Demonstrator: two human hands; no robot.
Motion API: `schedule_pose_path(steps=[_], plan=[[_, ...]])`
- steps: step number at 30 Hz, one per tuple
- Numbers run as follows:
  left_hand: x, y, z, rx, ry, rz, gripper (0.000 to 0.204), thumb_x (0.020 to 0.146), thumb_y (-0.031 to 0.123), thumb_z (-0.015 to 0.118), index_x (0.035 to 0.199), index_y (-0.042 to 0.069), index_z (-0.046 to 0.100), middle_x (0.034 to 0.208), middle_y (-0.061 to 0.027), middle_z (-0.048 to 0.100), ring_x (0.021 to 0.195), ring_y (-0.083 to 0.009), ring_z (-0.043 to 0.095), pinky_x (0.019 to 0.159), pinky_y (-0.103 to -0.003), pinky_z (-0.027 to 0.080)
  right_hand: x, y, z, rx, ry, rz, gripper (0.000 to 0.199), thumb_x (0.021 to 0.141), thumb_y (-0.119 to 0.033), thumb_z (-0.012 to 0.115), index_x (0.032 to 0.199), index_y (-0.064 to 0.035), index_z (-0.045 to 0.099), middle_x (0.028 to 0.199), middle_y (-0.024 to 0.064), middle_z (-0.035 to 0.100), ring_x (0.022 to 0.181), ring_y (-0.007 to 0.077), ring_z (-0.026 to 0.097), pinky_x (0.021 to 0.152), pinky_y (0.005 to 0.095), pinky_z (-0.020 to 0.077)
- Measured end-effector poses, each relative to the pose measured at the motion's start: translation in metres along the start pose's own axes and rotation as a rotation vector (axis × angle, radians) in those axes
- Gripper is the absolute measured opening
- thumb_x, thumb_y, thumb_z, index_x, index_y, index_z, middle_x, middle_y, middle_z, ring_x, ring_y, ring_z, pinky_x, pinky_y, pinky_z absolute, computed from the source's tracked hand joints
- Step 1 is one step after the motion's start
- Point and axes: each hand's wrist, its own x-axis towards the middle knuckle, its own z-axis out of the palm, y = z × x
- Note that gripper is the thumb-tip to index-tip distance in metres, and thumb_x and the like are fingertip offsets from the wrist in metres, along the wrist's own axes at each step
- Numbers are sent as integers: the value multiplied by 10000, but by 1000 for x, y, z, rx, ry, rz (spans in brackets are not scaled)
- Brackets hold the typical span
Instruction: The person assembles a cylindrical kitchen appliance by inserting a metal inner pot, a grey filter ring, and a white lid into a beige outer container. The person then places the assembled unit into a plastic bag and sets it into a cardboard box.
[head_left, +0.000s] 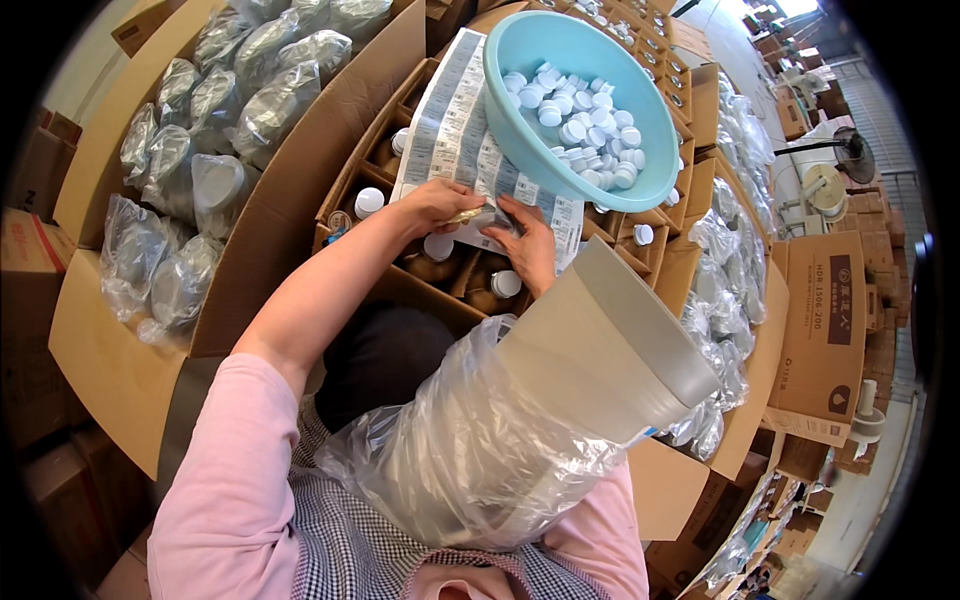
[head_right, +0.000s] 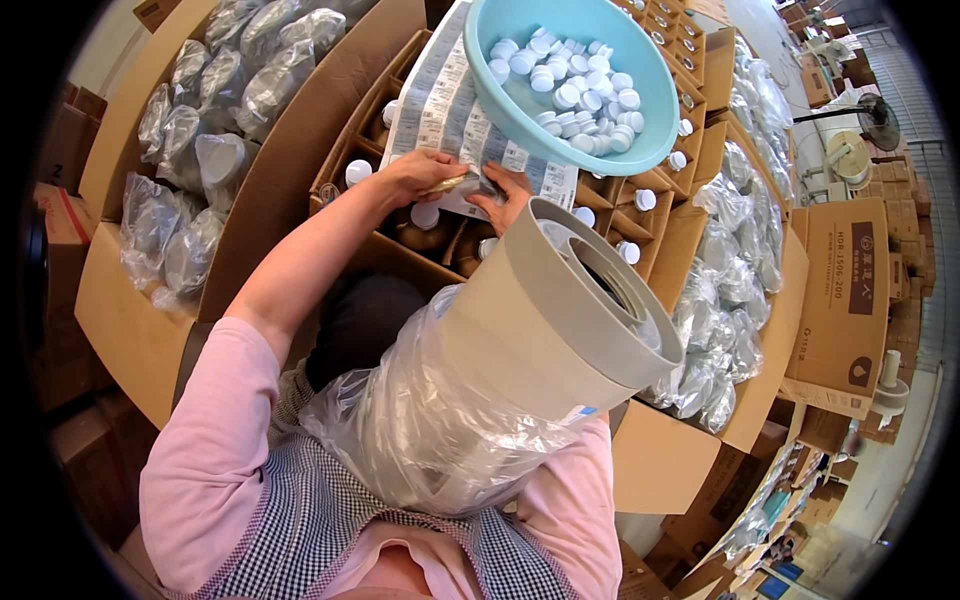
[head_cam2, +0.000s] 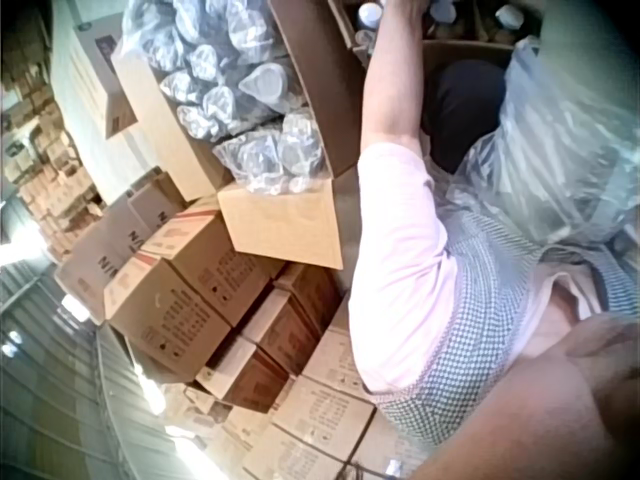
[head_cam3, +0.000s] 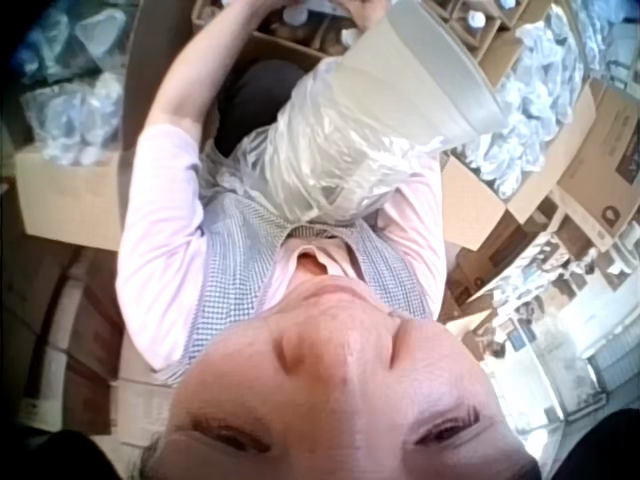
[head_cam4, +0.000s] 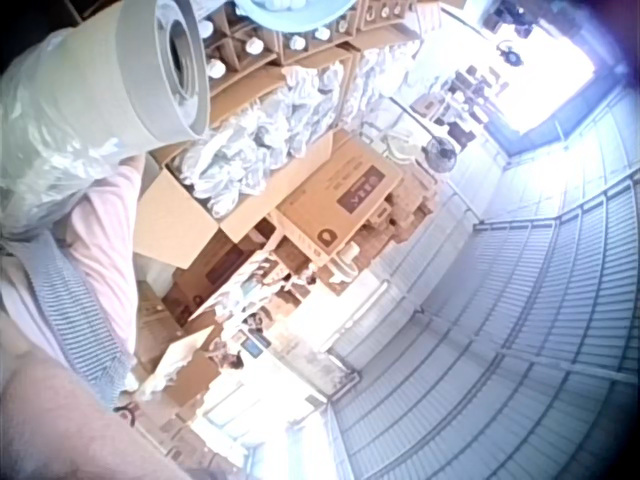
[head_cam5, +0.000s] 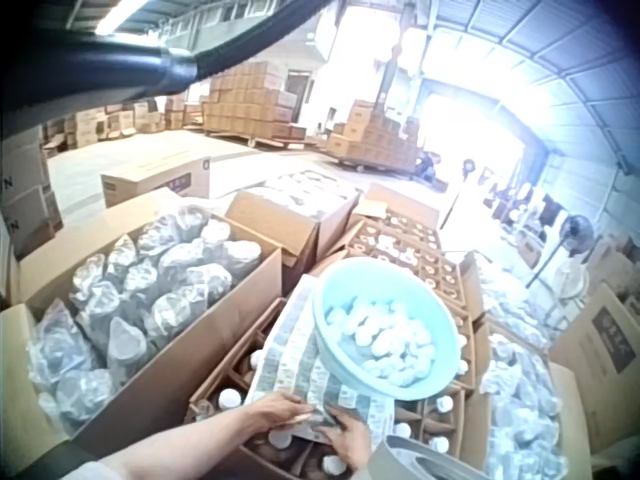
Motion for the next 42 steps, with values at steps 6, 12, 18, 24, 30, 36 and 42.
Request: schedule_pose_path(steps=[6,12,18,24,30,36,42], plan=[[-14,9,-7,128,5,11,266,932,305,657,796,80,622,615,19,520,439,-78,421,378,-244,249,-3,5,0,21,-48,-70,505,780,-158,792,1251,-63,636,1294,120,608,1174,259,561,1023,337,428],[-15,6,-4,929,296,755,199,858,242,705,847,59,627,719,-93,654,641,-261,620,556,-371,445,-2,2,3,76,-46,-76,439,816,-132,755,1229,-39,640,1301,123,604,1172,258,566,1020,334,429],[-20,20,-4,1068,195,461,239,804,267,734,852,53,639,782,-129,674,771,-325,643,681,-422,480,0,17,3,137,-75,-29,395,803,-95,754,1180,-22,659,1291,121,609,1146,264,581,998,337,445],[-29,21,6,1113,408,434,258,859,308,670,962,75,632,884,-173,675,902,-377,643,782,-473,497,1,4,2,-27,-40,-74,447,754,-124,787,1173,-28,662,1272,121,612,1140,288,567,993,357,446],[-6,9,-5,1004,630,733,208,873,229,672,950,78,552,899,-150,597,861,-382,595,718,-456,466,2,8,5,-231,6,-199,505,745,-176,794,1196,-14,636,1286,124,594,1154,324,544,1013,395,427],[19,17,-9,1233,741,852,269,797,204,729,1030,130,617,979,-122,587,1027,-281,556,865,-449,415,5,8,7,-324,24,-271,503,742,-256,792,1166,-24,650,1278,118,599,1120,318,555,976,408,427],[4,-8,4,1308,354,1006,449,709,219,782,1145,203,677,1164,-78,570,1179,-257,500,991,-450,343,5,14,8,-369,44,-292,496,735,-285,790,1143,-36,660,1230,92,627,1078,303,570,949,420,425]])
